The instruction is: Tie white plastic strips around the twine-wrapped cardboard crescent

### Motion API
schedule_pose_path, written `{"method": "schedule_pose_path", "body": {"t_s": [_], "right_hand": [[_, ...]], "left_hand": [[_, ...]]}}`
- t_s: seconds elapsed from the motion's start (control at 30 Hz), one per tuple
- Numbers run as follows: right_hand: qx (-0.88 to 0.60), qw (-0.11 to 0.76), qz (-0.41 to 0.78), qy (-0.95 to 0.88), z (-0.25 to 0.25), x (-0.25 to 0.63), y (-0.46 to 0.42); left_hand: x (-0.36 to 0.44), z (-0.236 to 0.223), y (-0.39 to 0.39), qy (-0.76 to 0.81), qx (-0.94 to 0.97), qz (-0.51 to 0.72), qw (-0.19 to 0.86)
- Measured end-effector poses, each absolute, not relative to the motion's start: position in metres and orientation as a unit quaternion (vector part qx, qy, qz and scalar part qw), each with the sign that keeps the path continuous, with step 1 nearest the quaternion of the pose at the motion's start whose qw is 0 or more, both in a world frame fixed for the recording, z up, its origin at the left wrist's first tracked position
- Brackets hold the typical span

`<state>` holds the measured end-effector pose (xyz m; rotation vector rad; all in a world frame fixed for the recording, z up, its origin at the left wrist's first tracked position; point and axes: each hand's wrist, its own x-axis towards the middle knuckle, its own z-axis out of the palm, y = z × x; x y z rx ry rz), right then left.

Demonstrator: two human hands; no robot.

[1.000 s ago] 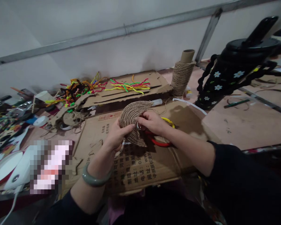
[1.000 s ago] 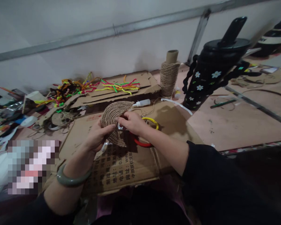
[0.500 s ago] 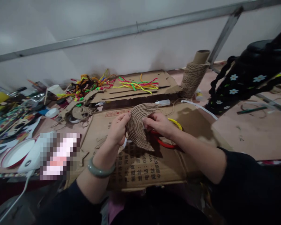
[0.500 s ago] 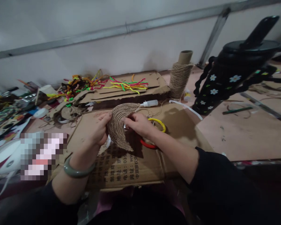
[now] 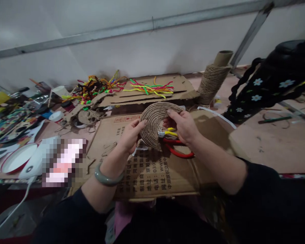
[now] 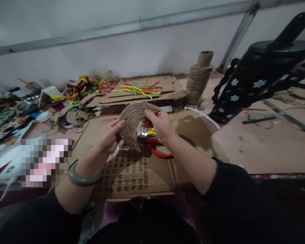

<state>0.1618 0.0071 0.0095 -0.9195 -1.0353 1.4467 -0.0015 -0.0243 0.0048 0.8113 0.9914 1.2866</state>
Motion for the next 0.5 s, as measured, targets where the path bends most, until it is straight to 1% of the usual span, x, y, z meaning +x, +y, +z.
{"method": "schedule_pose_path", "body": {"t_s": [0.13,0.23,0.3,0.43,0.5], "right_hand": [[-0.375,0.549,0.61,-0.432,0.013,0.169,0.012],[-0.388,0.554,0.582,-0.453,0.015,0.176,0.017],[-0.415,0.518,0.571,-0.483,0.015,0.179,0.02],[-0.429,0.365,0.615,-0.552,0.015,0.181,0.021],[-0.414,0.337,0.63,-0.563,0.014,0.181,0.02]], "left_hand": [[-0.002,0.006,-0.026,0.428,0.365,0.549,0.619],[-0.005,0.008,-0.025,0.454,0.361,0.549,0.602],[-0.008,0.009,-0.023,0.469,0.355,0.559,0.585],[-0.014,0.012,-0.018,0.482,0.348,0.572,0.565],[-0.015,0.014,-0.018,0.482,0.354,0.546,0.587]]}}
